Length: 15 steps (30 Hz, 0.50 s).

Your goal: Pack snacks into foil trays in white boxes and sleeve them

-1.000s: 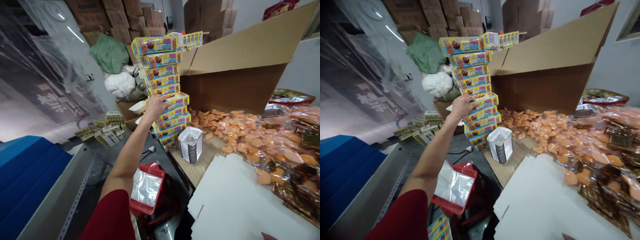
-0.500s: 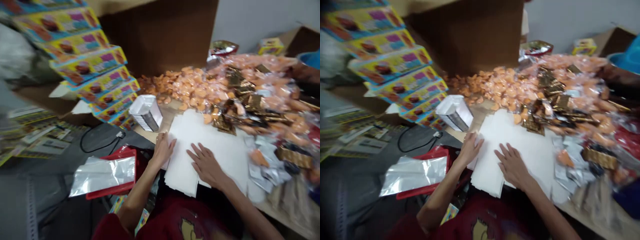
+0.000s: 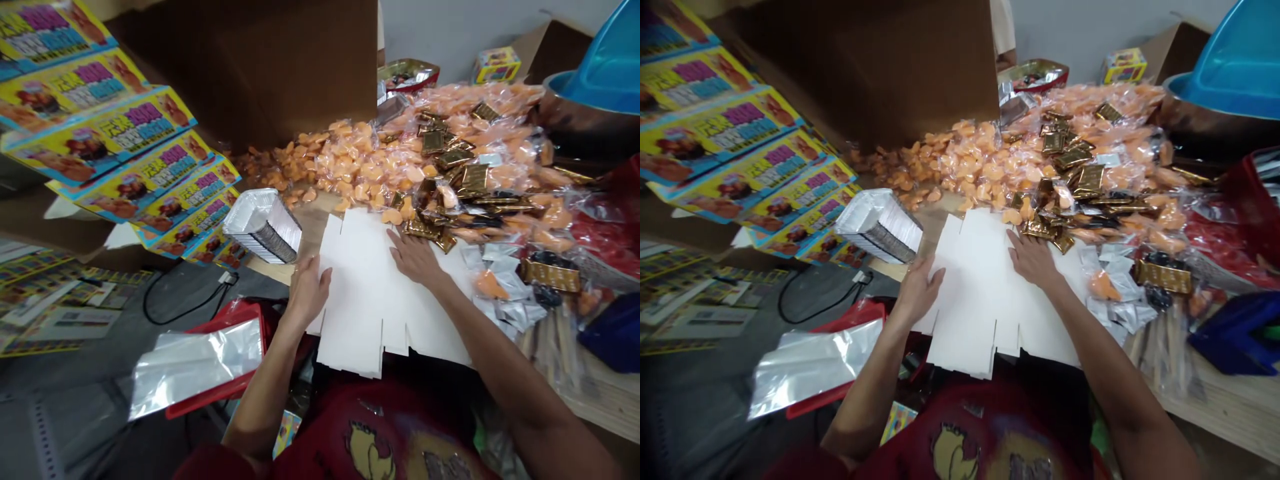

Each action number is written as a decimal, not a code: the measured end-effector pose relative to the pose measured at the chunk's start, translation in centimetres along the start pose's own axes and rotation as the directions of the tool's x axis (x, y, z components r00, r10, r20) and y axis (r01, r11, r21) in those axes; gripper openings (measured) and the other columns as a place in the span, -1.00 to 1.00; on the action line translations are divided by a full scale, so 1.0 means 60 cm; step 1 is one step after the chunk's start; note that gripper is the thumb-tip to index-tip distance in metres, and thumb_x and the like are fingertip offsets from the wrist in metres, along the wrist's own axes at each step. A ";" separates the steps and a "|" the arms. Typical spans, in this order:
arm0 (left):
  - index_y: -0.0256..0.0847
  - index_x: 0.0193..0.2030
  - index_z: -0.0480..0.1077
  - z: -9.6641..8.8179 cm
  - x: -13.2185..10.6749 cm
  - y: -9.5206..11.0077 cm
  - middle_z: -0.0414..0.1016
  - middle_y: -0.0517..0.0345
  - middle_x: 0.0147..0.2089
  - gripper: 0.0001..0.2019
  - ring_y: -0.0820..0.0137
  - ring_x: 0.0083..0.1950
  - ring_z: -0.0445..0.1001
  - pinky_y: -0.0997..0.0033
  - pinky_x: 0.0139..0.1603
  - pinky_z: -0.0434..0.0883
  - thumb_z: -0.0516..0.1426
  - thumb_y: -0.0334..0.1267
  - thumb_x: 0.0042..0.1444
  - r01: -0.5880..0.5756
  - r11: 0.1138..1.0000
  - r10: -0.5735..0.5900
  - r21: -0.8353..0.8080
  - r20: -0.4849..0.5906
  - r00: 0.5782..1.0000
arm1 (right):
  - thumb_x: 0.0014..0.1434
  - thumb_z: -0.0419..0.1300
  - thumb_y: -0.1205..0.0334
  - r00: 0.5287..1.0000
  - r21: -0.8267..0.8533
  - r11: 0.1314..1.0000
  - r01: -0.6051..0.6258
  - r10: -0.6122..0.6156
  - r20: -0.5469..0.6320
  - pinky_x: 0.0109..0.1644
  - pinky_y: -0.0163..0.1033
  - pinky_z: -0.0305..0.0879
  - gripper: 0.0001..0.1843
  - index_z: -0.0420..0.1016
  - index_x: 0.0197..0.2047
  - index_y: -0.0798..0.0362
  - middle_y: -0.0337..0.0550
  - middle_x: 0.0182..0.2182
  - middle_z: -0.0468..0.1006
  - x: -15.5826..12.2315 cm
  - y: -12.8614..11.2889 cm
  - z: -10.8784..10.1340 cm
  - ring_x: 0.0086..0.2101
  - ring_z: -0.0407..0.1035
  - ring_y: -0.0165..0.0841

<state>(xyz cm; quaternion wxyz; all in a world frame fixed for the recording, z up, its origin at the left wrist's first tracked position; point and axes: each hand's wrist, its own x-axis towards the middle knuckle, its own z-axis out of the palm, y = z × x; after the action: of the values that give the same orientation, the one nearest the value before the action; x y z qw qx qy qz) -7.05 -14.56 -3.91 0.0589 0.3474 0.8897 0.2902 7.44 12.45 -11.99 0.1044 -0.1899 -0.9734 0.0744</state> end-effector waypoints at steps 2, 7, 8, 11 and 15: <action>-0.19 0.20 0.35 -0.021 0.011 0.021 0.57 -0.10 0.04 -0.62 0.09 0.10 0.57 -0.03 0.17 0.53 0.17 -0.23 0.27 -0.040 0.979 0.056 -0.200 0.076 0.996 | 0.53 -0.19 0.11 1.000 0.083 0.996 -0.027 0.027 0.004 0.43 0.20 0.12 -0.35 0.17 0.56 0.15 0.15 0.52 0.18 0.000 0.001 -0.006 0.40 0.21 0.08; -0.10 0.24 0.23 -0.117 0.035 0.101 0.58 -0.04 0.13 -0.59 0.21 0.03 0.63 0.19 -0.09 0.64 0.19 -0.17 0.30 -0.103 0.782 0.264 -0.614 0.177 0.948 | 0.54 -0.18 0.12 0.989 0.375 0.917 -0.135 0.151 -0.014 0.48 0.00 0.17 -0.36 0.22 0.53 0.23 0.11 0.43 0.36 0.017 0.047 -0.034 0.37 0.29 -0.13; -0.08 0.25 0.26 -0.146 0.034 0.118 0.58 0.00 0.14 -0.59 0.22 0.02 0.63 0.19 -0.10 0.64 0.20 -0.13 0.32 -0.147 0.777 0.295 -0.612 0.149 0.944 | 0.55 -0.18 0.11 0.984 0.416 0.899 -0.138 0.173 -0.048 0.50 -0.01 0.15 -0.36 0.23 0.53 0.22 0.09 0.43 0.35 0.022 0.059 -0.041 0.39 0.27 -0.15; 0.01 0.29 0.39 -0.238 0.021 0.155 0.60 0.17 0.10 -0.54 0.26 0.00 0.58 0.09 -0.05 0.59 0.28 -0.08 0.29 -0.272 0.809 0.302 -0.521 -0.027 0.953 | 0.56 -0.14 0.09 0.962 0.598 0.798 -0.082 0.221 -0.162 0.54 -0.05 0.05 -0.41 0.37 0.44 0.20 0.06 0.42 0.38 0.037 0.086 -0.062 0.41 0.22 -0.21; 0.21 0.22 0.53 -0.308 0.009 0.145 0.61 0.45 0.14 -0.49 0.00 0.23 0.51 -0.23 0.17 0.48 0.37 0.07 0.12 -0.434 0.786 0.265 -0.441 -0.395 0.880 | 0.56 -0.09 -0.01 0.937 0.747 0.663 -0.047 0.289 -0.198 0.44 -0.05 0.20 -0.40 0.57 0.21 0.28 0.03 0.19 0.59 0.029 0.078 -0.088 0.27 0.39 -0.17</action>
<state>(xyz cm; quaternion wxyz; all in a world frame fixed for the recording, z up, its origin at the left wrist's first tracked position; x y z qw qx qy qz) -8.07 -17.85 16.21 -0.0467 0.4289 0.6952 0.5750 8.76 17.97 -7.42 0.3102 -0.2312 -0.8121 0.4367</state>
